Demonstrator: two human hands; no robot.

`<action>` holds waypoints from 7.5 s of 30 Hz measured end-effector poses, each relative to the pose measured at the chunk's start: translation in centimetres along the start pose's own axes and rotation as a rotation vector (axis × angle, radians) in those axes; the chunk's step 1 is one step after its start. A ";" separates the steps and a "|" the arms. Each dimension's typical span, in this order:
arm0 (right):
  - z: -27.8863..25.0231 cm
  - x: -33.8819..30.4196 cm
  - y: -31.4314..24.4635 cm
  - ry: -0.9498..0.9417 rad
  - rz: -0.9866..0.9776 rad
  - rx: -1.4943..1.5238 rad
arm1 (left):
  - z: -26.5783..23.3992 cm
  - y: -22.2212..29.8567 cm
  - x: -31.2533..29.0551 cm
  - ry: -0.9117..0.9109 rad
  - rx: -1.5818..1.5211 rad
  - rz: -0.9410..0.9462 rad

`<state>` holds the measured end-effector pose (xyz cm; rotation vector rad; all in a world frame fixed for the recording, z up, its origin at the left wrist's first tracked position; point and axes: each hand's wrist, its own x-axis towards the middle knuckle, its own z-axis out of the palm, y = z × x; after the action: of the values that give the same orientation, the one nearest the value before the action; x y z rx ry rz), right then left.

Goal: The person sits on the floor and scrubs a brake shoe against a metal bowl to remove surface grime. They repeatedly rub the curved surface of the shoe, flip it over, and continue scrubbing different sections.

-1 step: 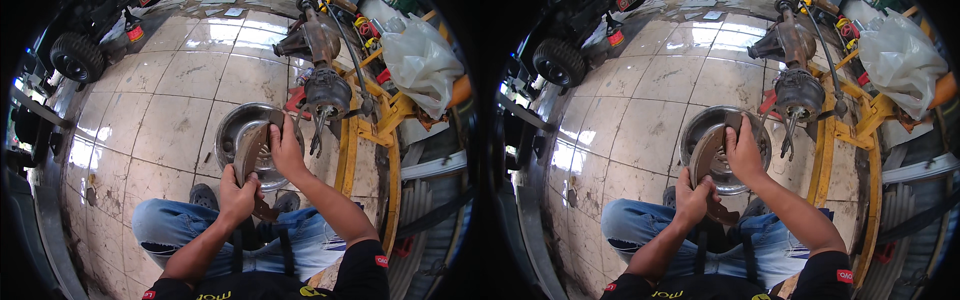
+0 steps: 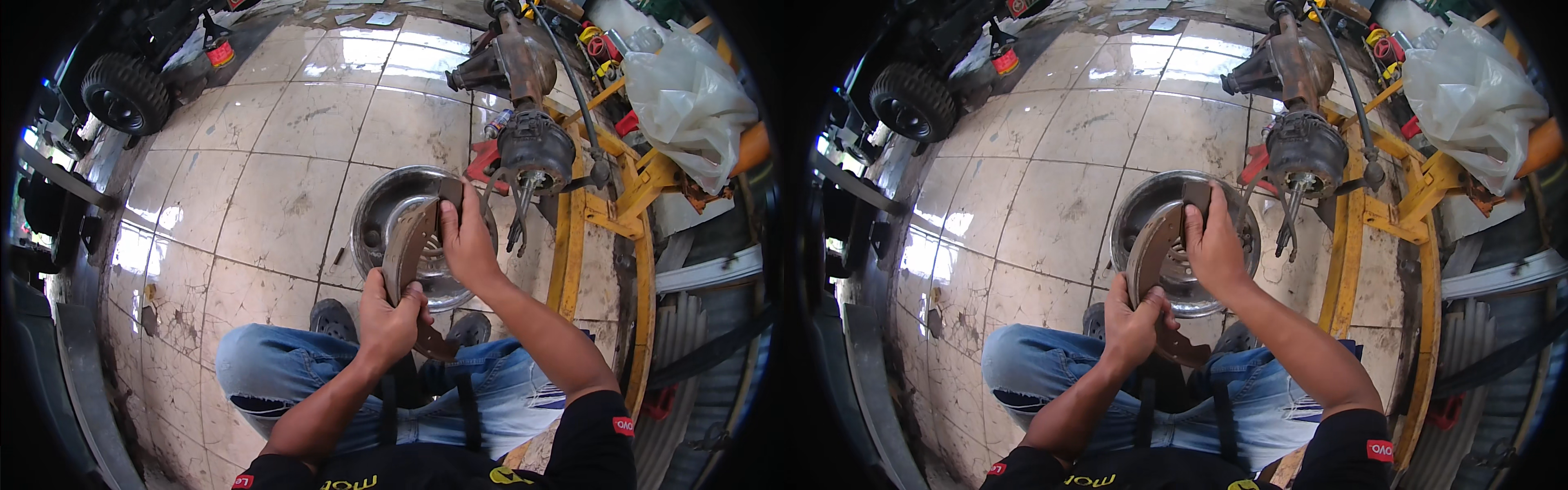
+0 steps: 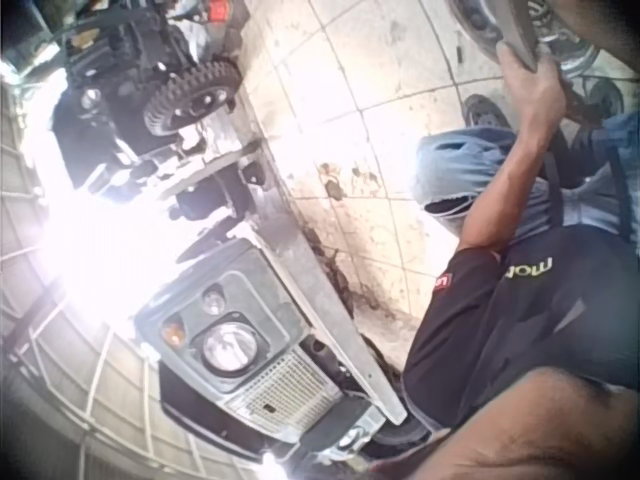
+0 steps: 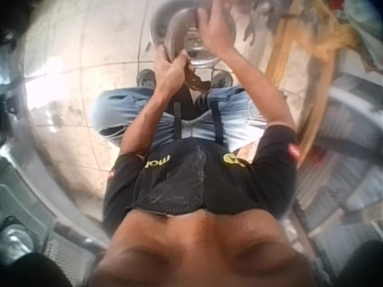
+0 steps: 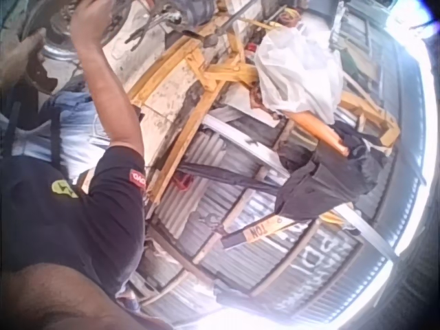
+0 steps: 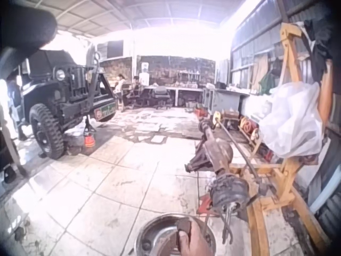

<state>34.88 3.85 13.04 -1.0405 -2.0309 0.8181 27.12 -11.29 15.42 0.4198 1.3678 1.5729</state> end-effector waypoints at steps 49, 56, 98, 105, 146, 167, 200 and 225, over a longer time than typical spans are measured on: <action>-0.9 0.3 -1.3 0.111 0.051 0.123 | 0.8 -1.4 -0.4 -0.099 0.000 0.100; -0.8 1.5 0.6 0.082 0.181 0.211 | 0.4 -1.1 0.1 -0.107 -0.064 0.006; -1.0 1.3 -0.3 0.098 0.159 0.250 | 1.0 -1.0 0.1 -0.108 0.004 0.019; -1.3 1.4 -1.4 0.079 0.207 0.329 | 1.0 -0.8 0.2 -0.093 0.041 0.051; 0.5 -2.0 -0.9 0.041 0.115 0.209 | 0.4 -1.2 0.7 -0.050 0.032 0.083; -0.7 0.9 -0.6 0.020 0.200 0.330 | 0.4 -1.4 -0.1 -0.102 0.053 0.060; -2.8 3.6 0.8 0.174 0.346 0.288 | 0.3 -1.0 0.0 -0.148 -0.063 -0.062; 1.3 -1.2 0.0 -0.022 0.149 0.305 | 0.6 -1.7 0.3 -0.006 -0.032 0.062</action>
<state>34.32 2.52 11.98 -1.0171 -1.7896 1.1797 28.14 -10.87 13.98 0.4510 1.3347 1.6405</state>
